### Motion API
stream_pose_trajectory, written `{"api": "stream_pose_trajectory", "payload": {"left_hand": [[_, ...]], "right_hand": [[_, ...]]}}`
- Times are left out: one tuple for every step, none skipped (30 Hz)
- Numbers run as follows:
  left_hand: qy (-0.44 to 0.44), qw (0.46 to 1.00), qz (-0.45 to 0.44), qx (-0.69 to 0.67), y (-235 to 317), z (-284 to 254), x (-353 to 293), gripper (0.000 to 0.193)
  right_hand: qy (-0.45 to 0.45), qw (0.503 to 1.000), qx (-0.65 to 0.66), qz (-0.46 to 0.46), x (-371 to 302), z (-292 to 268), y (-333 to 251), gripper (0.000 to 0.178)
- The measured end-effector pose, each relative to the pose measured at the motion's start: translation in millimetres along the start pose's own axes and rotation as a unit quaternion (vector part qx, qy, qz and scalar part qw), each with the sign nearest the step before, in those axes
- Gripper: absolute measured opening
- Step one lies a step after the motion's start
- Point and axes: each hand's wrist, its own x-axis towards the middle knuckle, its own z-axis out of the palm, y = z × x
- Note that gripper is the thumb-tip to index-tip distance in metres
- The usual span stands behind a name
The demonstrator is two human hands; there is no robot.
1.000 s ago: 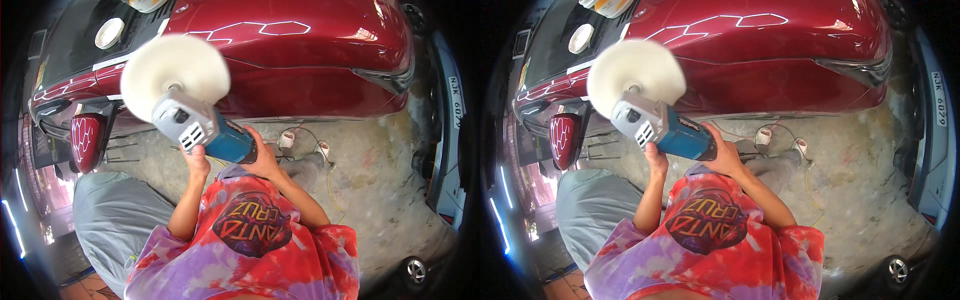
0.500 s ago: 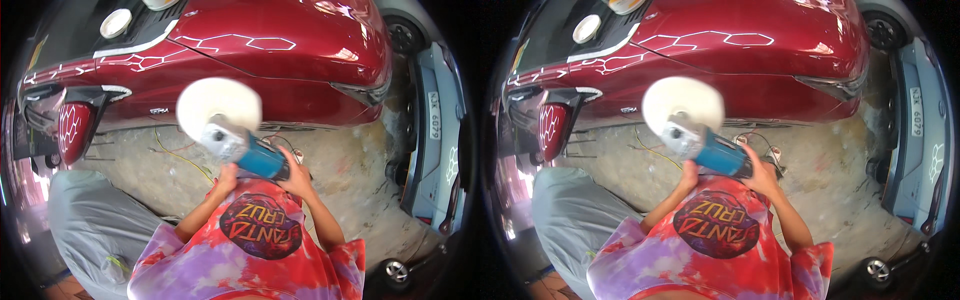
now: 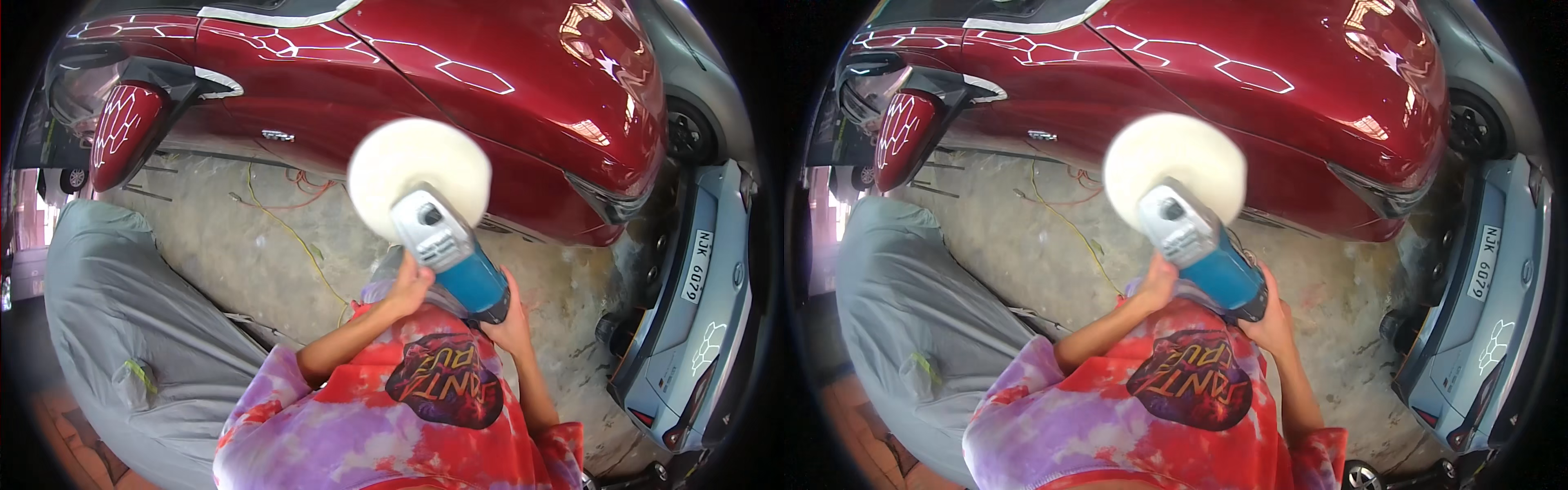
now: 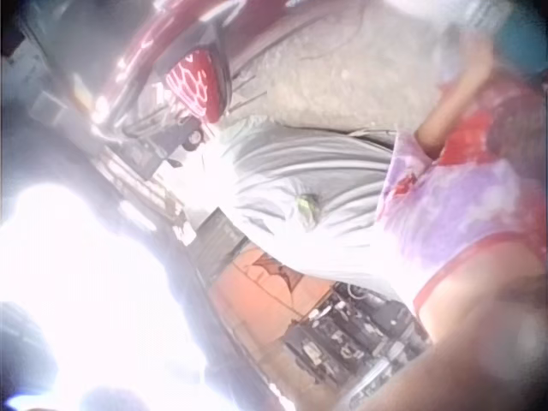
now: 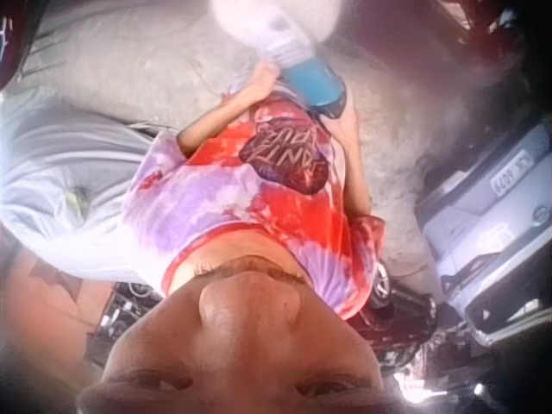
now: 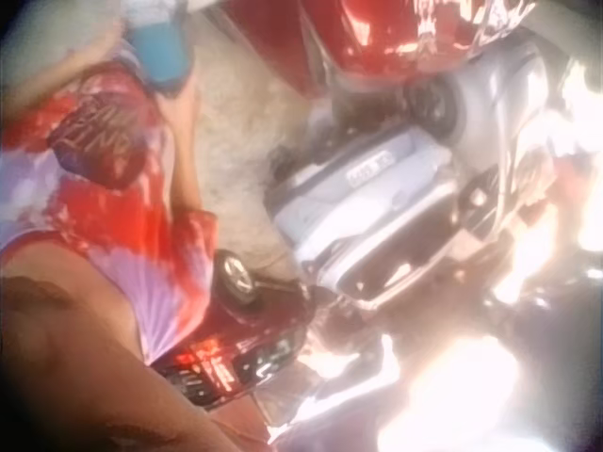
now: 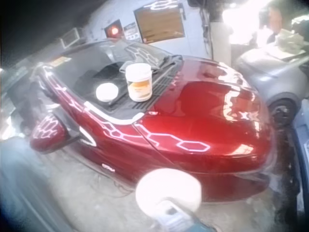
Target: The person polishes the hood of a red car using a power buffer, moving the buffer across the surface in overlapping passes and then wiping the polished area by hand.
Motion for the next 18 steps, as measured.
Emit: {"api": "stream_pose_trajectory", "payload": {"left_hand": [[0.069,0.996,0.004,-0.064,-21,-24,-4,0.088],[0.136,0.983,0.004,-0.12,-47,-54,-9,0.088],[0.197,0.963,0.005,-0.181,-68,-81,-12,0.088],[0.257,0.936,0.007,-0.24,-76,-99,-10,0.089],[0.295,0.93,-0.008,-0.217,-26,-98,0,0.089],[0.341,0.919,-0.017,-0.196,38,-92,9,0.09],[0.353,0.913,-0.012,-0.203,57,-103,11,0.089],[0.363,0.908,-0.008,-0.21,68,-119,14,0.088],[0.363,0.907,-0.004,-0.214,73,-132,14,0.088],[0.372,0.904,0.02,-0.211,78,-142,17,0.085],[0.386,0.898,0.041,-0.207,79,-150,16,0.082],[0.387,0.897,0.041,-0.21,78,-154,18,0.082],[0.389,0.894,0.054,-0.217,74,-158,19,0.079],[0.39,0.891,0.067,-0.223,70,-157,19,0.077],[0.381,0.89,0.074,-0.241,65,-151,17,0.074],[0.384,0.887,0.071,-0.248,55,-142,15,0.074],[0.369,0.888,0.052,-0.271,40,-135,12,0.073],[0.353,0.888,0.032,-0.294,22,-124,9,0.073]], "right_hand": [[0.001,1.0,0.005,0.001,11,1,-21,0.098],[-0.028,0.999,0.003,-0.042,24,7,-39,0.099],[-0.052,0.995,-0.005,-0.081,37,15,-58,0.099],[-0.045,0.996,0.002,-0.075,50,25,-73,0.099],[-0.085,0.993,0.006,-0.081,63,34,-82,0.1],[-0.13,0.987,0.006,-0.095,75,42,-93,0.1],[-0.16,0.983,-0.004,-0.087,87,50,-107,0.1],[-0.191,0.979,-0.014,-0.076,97,59,-119,0.1],[-0.187,0.977,-0.024,-0.1,104,69,-130,0.1],[-0.182,0.975,-0.034,-0.123,111,78,-137,0.1],[-0.173,0.973,-0.035,-0.147,115,89,-140,0.101],[-0.175,0.973,-0.038,-0.147,119,94,-139,0.101],[-0.177,0.97,-0.06,-0.153,124,99,-138,0.102],[-0.178,0.968,-0.082,-0.159,126,100,-136,0.102],[-0.201,0.967,-0.088,-0.13,125,96,-133,0.1],[-0.206,0.965,-0.095,-0.128,121,90,-126,0.1],[-0.203,0.967,-0.099,-0.115,116,83,-116,0.101],[-0.199,0.969,-0.103,-0.102,109,75,-105,0.101]]}}
